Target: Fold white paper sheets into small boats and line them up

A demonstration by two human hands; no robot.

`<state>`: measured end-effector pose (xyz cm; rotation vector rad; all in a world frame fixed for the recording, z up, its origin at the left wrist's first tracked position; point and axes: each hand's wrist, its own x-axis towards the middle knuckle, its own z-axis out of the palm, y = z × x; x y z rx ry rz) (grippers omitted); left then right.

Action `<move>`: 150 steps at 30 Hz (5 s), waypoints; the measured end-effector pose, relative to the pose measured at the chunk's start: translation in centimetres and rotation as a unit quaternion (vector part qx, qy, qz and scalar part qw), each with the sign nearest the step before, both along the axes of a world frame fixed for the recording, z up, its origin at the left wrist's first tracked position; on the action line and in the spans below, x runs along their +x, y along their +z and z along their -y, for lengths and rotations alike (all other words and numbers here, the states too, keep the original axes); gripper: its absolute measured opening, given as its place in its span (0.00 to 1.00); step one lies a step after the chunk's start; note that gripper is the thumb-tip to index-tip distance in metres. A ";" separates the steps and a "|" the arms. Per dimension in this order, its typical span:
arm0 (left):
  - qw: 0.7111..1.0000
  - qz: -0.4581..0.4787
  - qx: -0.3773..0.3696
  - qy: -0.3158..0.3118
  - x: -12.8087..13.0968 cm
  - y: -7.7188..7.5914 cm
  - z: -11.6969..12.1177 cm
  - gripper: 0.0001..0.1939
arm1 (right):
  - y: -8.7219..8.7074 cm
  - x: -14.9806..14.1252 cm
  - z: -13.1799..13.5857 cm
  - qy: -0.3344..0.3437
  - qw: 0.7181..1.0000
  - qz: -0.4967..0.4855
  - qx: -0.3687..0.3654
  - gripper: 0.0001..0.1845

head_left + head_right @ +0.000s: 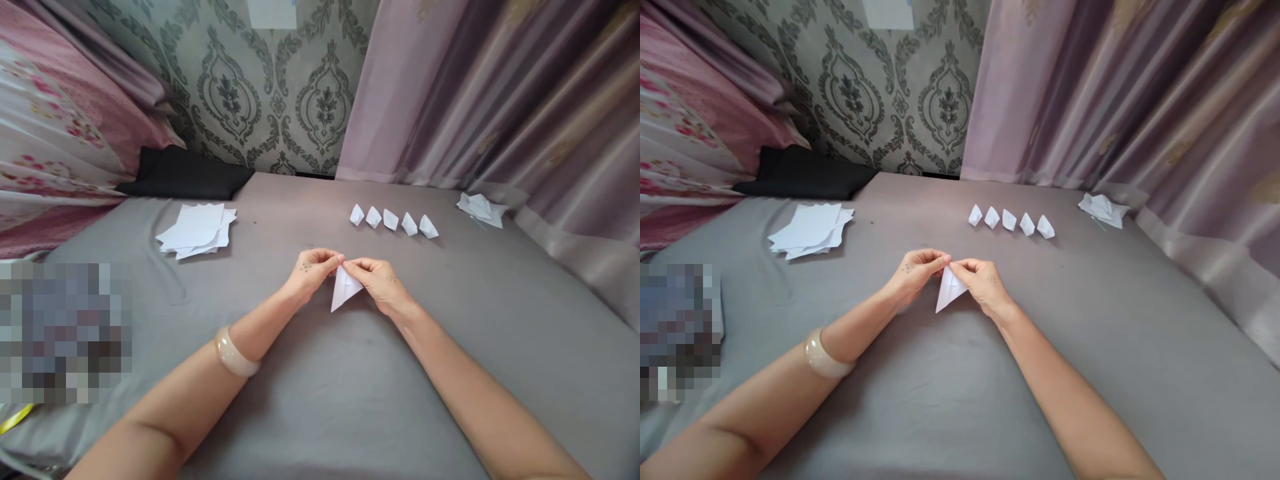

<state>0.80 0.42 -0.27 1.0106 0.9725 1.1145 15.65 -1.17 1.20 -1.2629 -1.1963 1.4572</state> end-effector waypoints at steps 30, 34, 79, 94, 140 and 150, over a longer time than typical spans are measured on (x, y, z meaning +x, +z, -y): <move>0.999 -0.029 0.013 -0.022 0.0 0.5 -0.2 0.10 | -1.1 0.3 -0.6 -0.008 0.995 -0.074 -0.062 0.14; 0.999 -0.027 0.002 -0.016 -0.1 0.8 -0.1 0.07 | -1.3 0.5 -0.8 0.000 0.994 -0.083 -0.064 0.13; 0.977 0.090 -0.047 -0.186 0.3 1.6 1.3 0.09 | -0.2 3.2 -1.4 0.134 0.974 -0.181 -0.023 0.14; 0.978 -0.125 0.109 -0.130 -0.2 -0.1 0.3 0.12 | -1.2 2.2 -1.6 0.029 0.992 -0.110 0.053 0.10; 0.922 -0.239 0.298 0.061 -0.4 -0.8 0.5 0.21 | -0.2 -0.5 0.4 -0.075 0.969 0.135 0.192 0.10; 0.960 -0.148 0.238 0.002 0.1 -0.6 0.7 0.24 | 0.4 0.2 -0.4 -0.063 0.996 -0.030 0.057 0.15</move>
